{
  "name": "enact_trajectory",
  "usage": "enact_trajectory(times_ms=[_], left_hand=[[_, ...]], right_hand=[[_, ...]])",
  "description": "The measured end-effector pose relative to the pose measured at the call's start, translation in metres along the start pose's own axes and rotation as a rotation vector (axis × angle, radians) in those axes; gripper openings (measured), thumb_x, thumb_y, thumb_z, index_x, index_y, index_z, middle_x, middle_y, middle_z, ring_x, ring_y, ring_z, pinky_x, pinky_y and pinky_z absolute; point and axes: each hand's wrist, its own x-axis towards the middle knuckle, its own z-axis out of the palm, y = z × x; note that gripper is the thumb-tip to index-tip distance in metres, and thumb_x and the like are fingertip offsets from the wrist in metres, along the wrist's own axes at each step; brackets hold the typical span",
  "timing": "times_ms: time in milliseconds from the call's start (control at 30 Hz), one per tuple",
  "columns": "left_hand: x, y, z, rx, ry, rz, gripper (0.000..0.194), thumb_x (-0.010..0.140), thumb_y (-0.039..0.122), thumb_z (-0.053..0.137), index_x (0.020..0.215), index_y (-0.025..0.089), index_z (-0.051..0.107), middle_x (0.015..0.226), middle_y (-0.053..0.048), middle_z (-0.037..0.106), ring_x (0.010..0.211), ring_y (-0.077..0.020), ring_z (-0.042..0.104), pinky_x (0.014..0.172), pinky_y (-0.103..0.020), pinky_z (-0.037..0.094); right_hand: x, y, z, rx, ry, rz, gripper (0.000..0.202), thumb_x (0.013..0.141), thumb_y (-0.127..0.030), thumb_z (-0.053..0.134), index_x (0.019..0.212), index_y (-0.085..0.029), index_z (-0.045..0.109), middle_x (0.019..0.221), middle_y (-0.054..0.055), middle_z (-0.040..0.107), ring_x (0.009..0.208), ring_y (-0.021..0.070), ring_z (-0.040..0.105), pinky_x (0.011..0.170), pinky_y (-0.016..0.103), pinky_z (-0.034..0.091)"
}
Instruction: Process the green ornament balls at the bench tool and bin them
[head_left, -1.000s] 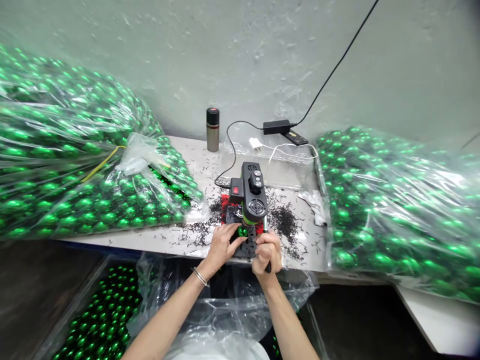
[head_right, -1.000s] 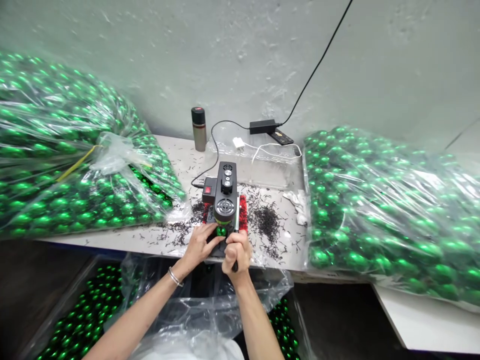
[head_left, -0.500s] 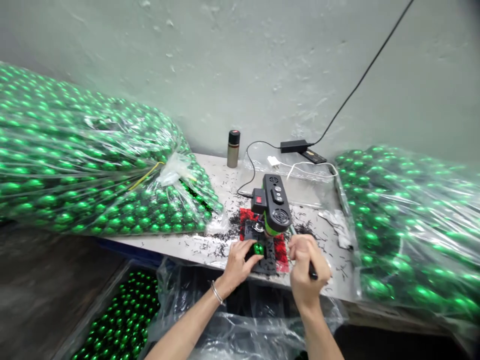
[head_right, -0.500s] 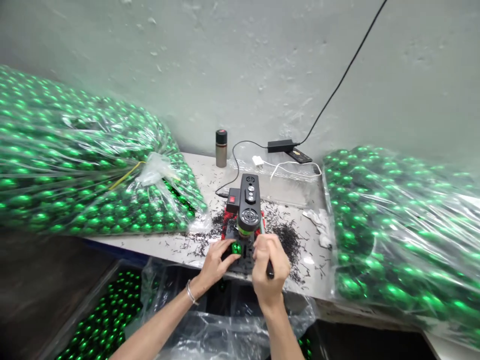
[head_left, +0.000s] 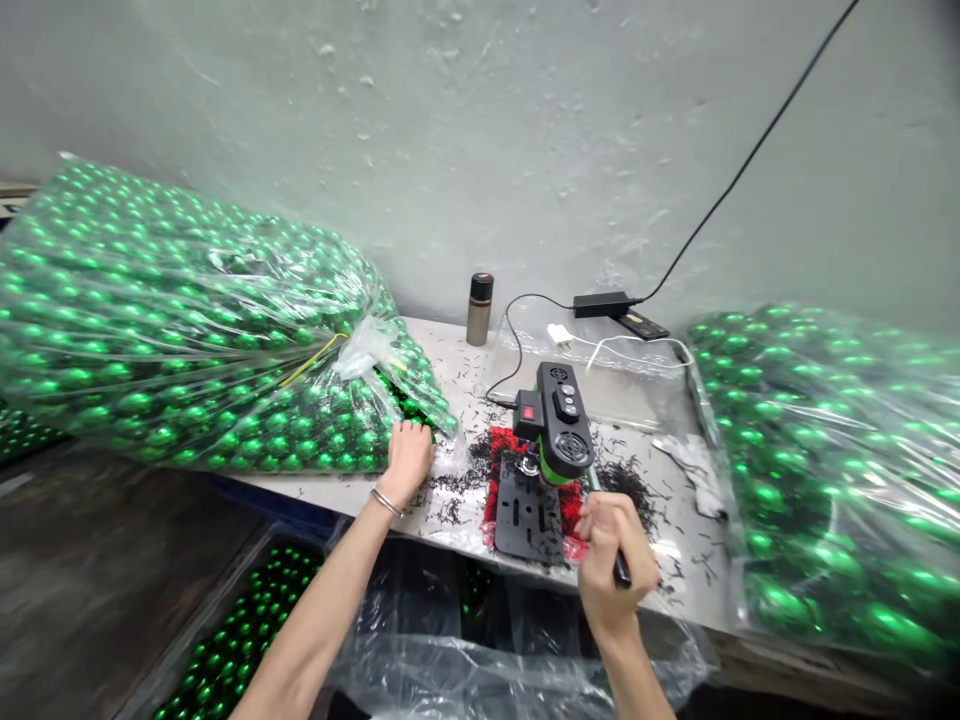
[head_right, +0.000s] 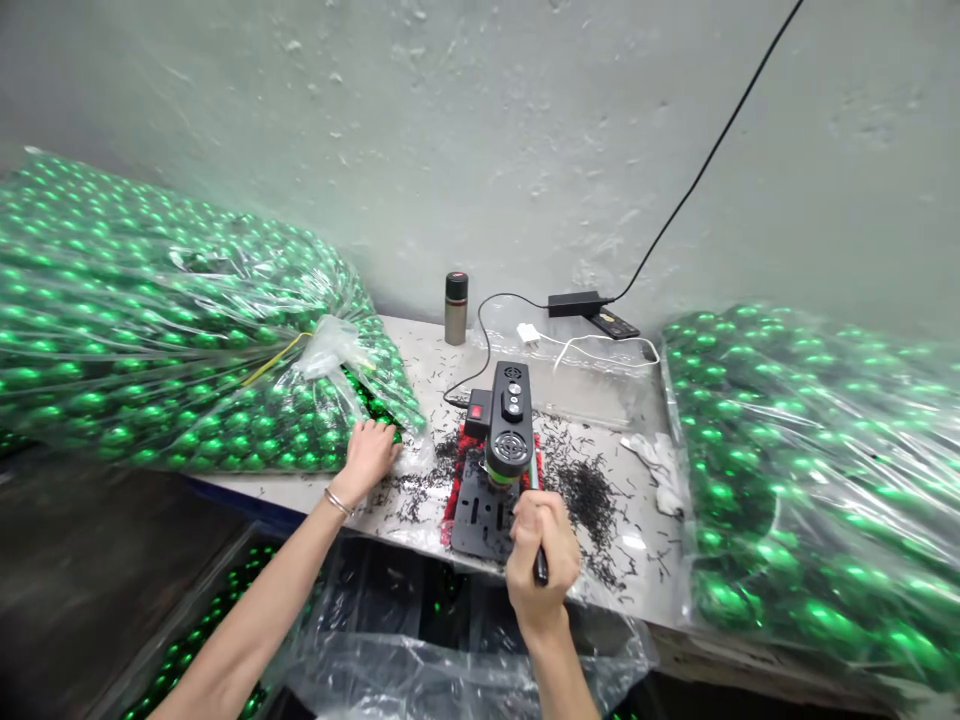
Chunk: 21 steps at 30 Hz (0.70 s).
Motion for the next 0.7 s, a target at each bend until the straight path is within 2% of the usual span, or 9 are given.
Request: enact_trajectory(times_ms=[100, 133, 200, 300, 367, 433, 500, 567, 700], left_hand=[[0.011, -0.007, -0.002, -0.013, -0.051, 0.020, 0.003, 0.080, 0.017, 0.067, 0.078, 0.016, 0.067, 0.079, -0.017, 0.069, 0.094, -0.0359, 0.063, 0.091, -0.049, 0.042], [0.010, -0.007, -0.001, -0.025, -0.057, 0.024, 0.003, 0.080, 0.018, 0.068, 0.081, 0.016, 0.069, 0.081, -0.016, 0.070, 0.093, -0.0348, 0.064, 0.091, -0.048, 0.043], [0.004, -0.006, -0.002, -0.180, -0.083, 0.001, 0.018, 0.082, 0.026, 0.067, 0.098, 0.017, 0.070, 0.087, -0.013, 0.072, 0.091, -0.0309, 0.066, 0.089, -0.045, 0.046], [-0.011, 0.003, -0.001, -0.799, -0.189, -0.159, 0.043, 0.087, 0.045, 0.063, 0.121, 0.019, 0.064, 0.098, -0.008, 0.073, 0.089, -0.0236, 0.068, 0.083, -0.037, 0.052], [-0.023, 0.013, 0.003, -1.207, -0.274, -0.311, 0.050, 0.084, 0.052, 0.066, 0.119, 0.017, 0.065, 0.099, -0.008, 0.072, 0.086, -0.0197, 0.069, 0.080, -0.033, 0.054], [-0.036, 0.026, 0.011, -1.437, -0.329, -0.443, 0.044, 0.078, 0.050, 0.073, 0.106, 0.016, 0.069, 0.096, -0.008, 0.072, 0.080, -0.0167, 0.069, 0.077, -0.030, 0.055], [-0.047, 0.040, 0.022, -1.531, -0.364, -0.532, 0.037, 0.074, 0.046, 0.078, 0.095, 0.016, 0.070, 0.091, -0.008, 0.073, 0.077, -0.0150, 0.068, 0.073, -0.027, 0.056], [-0.056, 0.055, 0.034, -1.524, -0.383, -0.561, 0.037, 0.073, 0.042, 0.080, 0.097, 0.015, 0.070, 0.090, -0.007, 0.073, 0.075, -0.0142, 0.068, 0.070, -0.025, 0.055], [-0.064, 0.079, 0.056, -1.281, -0.350, -0.411, 0.046, 0.076, 0.040, 0.077, 0.114, 0.015, 0.068, 0.096, -0.007, 0.075, 0.081, -0.0165, 0.068, 0.073, -0.027, 0.054]], right_hand=[[-0.001, 0.000, 0.001, 0.000, -0.002, -0.014, 0.029, 0.093, -0.009, 0.044, 0.067, -0.020, 0.047, 0.070, 0.000, 0.053, 0.063, 0.0125, 0.053, 0.055, 0.027, 0.040], [-0.002, 0.001, 0.001, 0.000, -0.001, -0.024, 0.029, 0.093, -0.009, 0.044, 0.066, -0.020, 0.047, 0.070, 0.000, 0.053, 0.063, 0.0125, 0.053, 0.056, 0.027, 0.041], [-0.003, 0.002, 0.001, 0.002, 0.000, -0.047, 0.030, 0.093, -0.008, 0.044, 0.065, -0.020, 0.047, 0.069, 0.000, 0.053, 0.065, 0.0128, 0.053, 0.057, 0.028, 0.041], [-0.003, 0.004, 0.002, 0.007, -0.001, -0.059, 0.031, 0.092, -0.008, 0.043, 0.065, -0.020, 0.048, 0.068, 0.000, 0.052, 0.065, 0.0136, 0.054, 0.057, 0.028, 0.041], [-0.004, 0.004, 0.002, 0.009, 0.000, -0.046, 0.031, 0.093, -0.008, 0.043, 0.064, -0.020, 0.048, 0.068, 0.000, 0.052, 0.064, 0.0133, 0.053, 0.057, 0.028, 0.041], [-0.004, 0.003, 0.002, 0.006, 0.002, -0.034, 0.031, 0.093, -0.008, 0.043, 0.064, -0.020, 0.047, 0.069, 0.000, 0.052, 0.065, 0.0127, 0.053, 0.057, 0.028, 0.041], [-0.004, 0.002, 0.002, -0.001, 0.002, -0.033, 0.031, 0.093, -0.009, 0.043, 0.064, -0.020, 0.047, 0.070, 0.000, 0.053, 0.066, 0.0128, 0.054, 0.059, 0.028, 0.042], [-0.003, 0.000, 0.001, -0.008, -0.009, -0.029, 0.031, 0.094, -0.010, 0.042, 0.064, -0.020, 0.047, 0.070, 0.000, 0.053, 0.066, 0.0129, 0.054, 0.059, 0.028, 0.042], [-0.002, -0.001, 0.000, -0.028, -0.038, -0.023, 0.033, 0.094, -0.012, 0.041, 0.063, -0.021, 0.046, 0.068, 0.000, 0.053, 0.066, 0.0136, 0.054, 0.059, 0.028, 0.043]])
